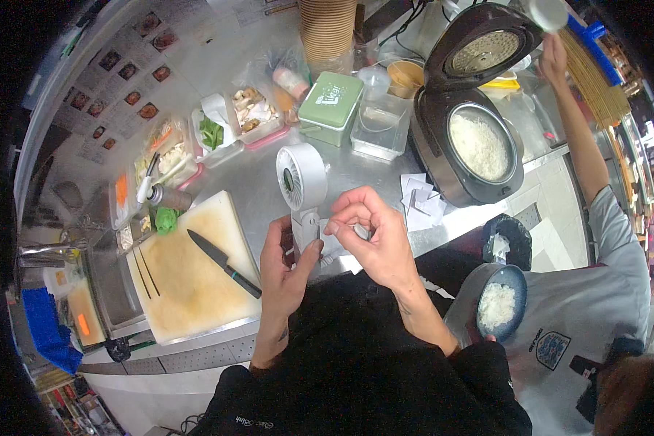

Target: The person unpacks a small portable fan from its box and assembles it on a stainless steel counter. They remove the fan from plastic packaging, attach the handle, and connect the power cord. Another person briefly serves rice from a rice cooker in the background.

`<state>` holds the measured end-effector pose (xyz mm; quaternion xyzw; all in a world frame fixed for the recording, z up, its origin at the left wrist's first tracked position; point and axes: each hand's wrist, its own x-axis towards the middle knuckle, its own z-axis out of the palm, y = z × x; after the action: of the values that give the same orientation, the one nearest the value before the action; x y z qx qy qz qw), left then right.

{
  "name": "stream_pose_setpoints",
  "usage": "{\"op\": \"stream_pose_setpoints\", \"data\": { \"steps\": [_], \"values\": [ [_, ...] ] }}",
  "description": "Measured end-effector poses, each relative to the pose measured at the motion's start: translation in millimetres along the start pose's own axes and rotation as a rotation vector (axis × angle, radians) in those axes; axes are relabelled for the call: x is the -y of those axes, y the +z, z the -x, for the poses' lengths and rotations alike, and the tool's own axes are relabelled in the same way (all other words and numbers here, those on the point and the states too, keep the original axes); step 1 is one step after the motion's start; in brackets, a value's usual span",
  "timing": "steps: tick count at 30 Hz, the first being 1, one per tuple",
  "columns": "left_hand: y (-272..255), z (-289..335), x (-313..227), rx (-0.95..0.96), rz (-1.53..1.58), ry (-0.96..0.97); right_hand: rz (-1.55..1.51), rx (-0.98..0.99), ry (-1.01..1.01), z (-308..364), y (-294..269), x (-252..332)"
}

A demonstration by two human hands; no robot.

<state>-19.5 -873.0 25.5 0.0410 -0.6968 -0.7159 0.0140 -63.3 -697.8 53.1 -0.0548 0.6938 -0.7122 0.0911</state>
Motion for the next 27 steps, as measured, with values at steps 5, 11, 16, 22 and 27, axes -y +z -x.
{"op": "stream_pose_setpoints", "data": {
  "steps": [5, 11, 16, 22, 27],
  "values": [
    [5.4, -0.5, -4.5, -0.018, -0.089, 0.063, -0.064, -0.021, 0.037, 1.4, -3.1, 5.2],
    [7.9, -7.0, -5.6, -0.034, -0.110, 0.080, -0.021, -0.037, -0.019, -5.5, -1.8, 1.7],
    [6.8, -4.9, -0.8, -0.011, -0.121, 0.091, -0.012, -0.052, -0.041, -5.8, -0.4, -2.4],
    [6.8, -4.0, -4.2, 0.004, -0.082, 0.025, 0.054, -0.059, 0.099, -4.2, -3.0, -1.9],
    [5.1, -6.0, 8.8, 0.045, -0.007, -0.063, 0.275, -0.115, 0.017, -1.5, -1.5, -3.2]
  ]
}}
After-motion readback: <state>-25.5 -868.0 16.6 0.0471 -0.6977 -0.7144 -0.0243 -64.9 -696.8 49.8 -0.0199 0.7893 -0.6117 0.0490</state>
